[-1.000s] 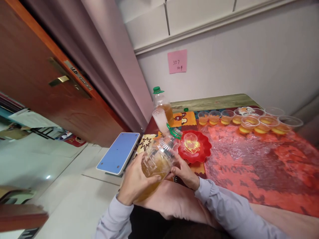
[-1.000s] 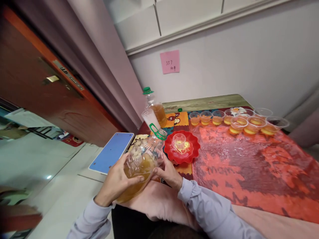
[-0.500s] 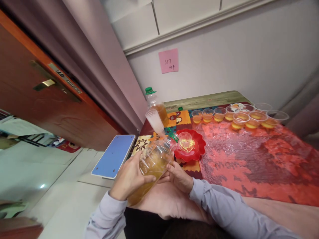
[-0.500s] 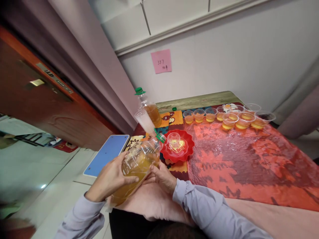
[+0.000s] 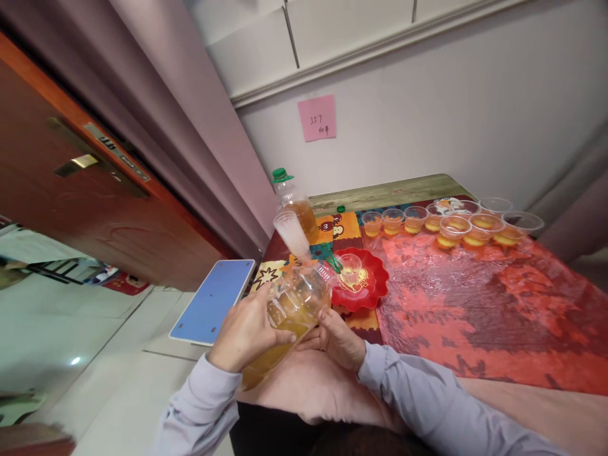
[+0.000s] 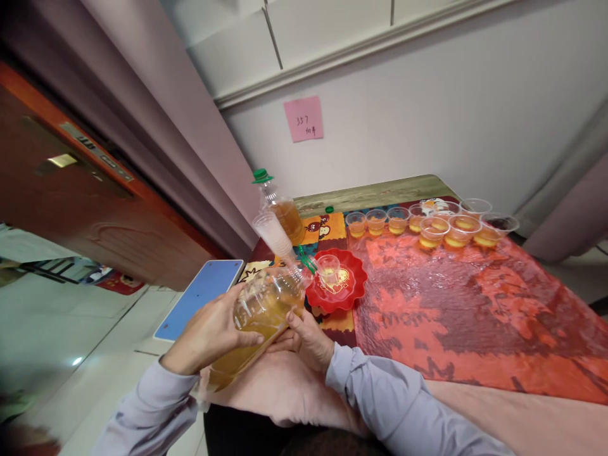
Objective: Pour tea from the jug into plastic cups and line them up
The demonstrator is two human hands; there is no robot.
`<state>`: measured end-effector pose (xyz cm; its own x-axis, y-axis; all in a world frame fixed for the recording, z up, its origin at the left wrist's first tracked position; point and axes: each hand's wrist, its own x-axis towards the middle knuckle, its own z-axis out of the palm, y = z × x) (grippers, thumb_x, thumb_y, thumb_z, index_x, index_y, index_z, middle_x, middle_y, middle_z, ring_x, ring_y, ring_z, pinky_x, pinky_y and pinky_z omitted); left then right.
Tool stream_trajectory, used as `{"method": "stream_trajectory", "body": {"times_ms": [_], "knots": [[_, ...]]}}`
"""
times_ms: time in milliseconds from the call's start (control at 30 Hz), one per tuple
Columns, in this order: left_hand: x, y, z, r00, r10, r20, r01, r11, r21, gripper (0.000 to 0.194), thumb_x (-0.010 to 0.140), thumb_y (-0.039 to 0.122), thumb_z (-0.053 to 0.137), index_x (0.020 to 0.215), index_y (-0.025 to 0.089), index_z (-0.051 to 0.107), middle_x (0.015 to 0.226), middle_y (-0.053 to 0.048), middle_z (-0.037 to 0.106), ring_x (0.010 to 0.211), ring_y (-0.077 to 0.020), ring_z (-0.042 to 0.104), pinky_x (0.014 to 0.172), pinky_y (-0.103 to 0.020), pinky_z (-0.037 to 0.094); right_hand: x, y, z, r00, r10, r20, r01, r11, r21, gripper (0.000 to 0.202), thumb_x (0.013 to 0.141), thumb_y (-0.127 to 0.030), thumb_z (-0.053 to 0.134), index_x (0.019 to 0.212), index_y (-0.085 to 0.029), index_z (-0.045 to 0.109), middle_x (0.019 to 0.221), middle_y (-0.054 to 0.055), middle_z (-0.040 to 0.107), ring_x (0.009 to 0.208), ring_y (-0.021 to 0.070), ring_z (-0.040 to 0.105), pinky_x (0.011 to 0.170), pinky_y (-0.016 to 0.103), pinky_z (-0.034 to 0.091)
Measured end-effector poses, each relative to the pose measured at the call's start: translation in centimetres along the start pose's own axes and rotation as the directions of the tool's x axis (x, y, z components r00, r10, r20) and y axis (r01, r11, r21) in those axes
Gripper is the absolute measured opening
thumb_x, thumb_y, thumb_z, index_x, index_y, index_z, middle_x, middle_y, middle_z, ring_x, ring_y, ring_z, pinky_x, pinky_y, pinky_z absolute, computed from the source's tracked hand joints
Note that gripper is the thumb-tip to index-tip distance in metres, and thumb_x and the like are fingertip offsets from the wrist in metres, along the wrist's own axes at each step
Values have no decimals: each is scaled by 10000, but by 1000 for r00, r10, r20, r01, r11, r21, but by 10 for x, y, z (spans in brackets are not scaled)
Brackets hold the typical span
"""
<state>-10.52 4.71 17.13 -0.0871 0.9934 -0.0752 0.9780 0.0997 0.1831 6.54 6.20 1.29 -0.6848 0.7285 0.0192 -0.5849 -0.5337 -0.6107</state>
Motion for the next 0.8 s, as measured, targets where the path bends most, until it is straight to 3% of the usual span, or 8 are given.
{"method": "stream_trajectory", "body": {"times_ms": [467, 667, 800], "knots": [[9, 7, -1, 1000, 11, -3, -11, 999, 42, 832, 534, 401, 894, 1299, 259, 601, 1133, -143, 792, 1060, -435, 768, 807, -462, 573, 2, -2, -1, 1000, 4, -17, -3, 999, 42, 749, 861, -726, 763, 1424, -278, 554, 1233, 89, 784, 922, 233, 802, 871, 427, 632], [12, 8, -2, 999, -12, 35, 10, 998, 58, 755, 565, 416, 877, 1251, 269, 599, 1177, -140, 787, 1146, -435, 745, 896, -478, 562, 3, -2, -2, 1000, 1, -15, 0, 999, 33, 721, 868, -746, 739, 1378, -263, 576, 1228, 110, 775, 971, 273, 798, 901, 498, 635], [13, 8, -2, 1000, 4, 16, -5, 998, 60, 765, 541, 430, 885, 1241, 273, 620, 1148, -135, 794, 1094, -436, 758, 846, -469, 567, 4, -2, -1, 1000, -7, -13, 7, 999, 34, 727, 881, -747, 723, 1401, -264, 561, 1259, 121, 765, 986, 279, 799, 908, 514, 637]]}}
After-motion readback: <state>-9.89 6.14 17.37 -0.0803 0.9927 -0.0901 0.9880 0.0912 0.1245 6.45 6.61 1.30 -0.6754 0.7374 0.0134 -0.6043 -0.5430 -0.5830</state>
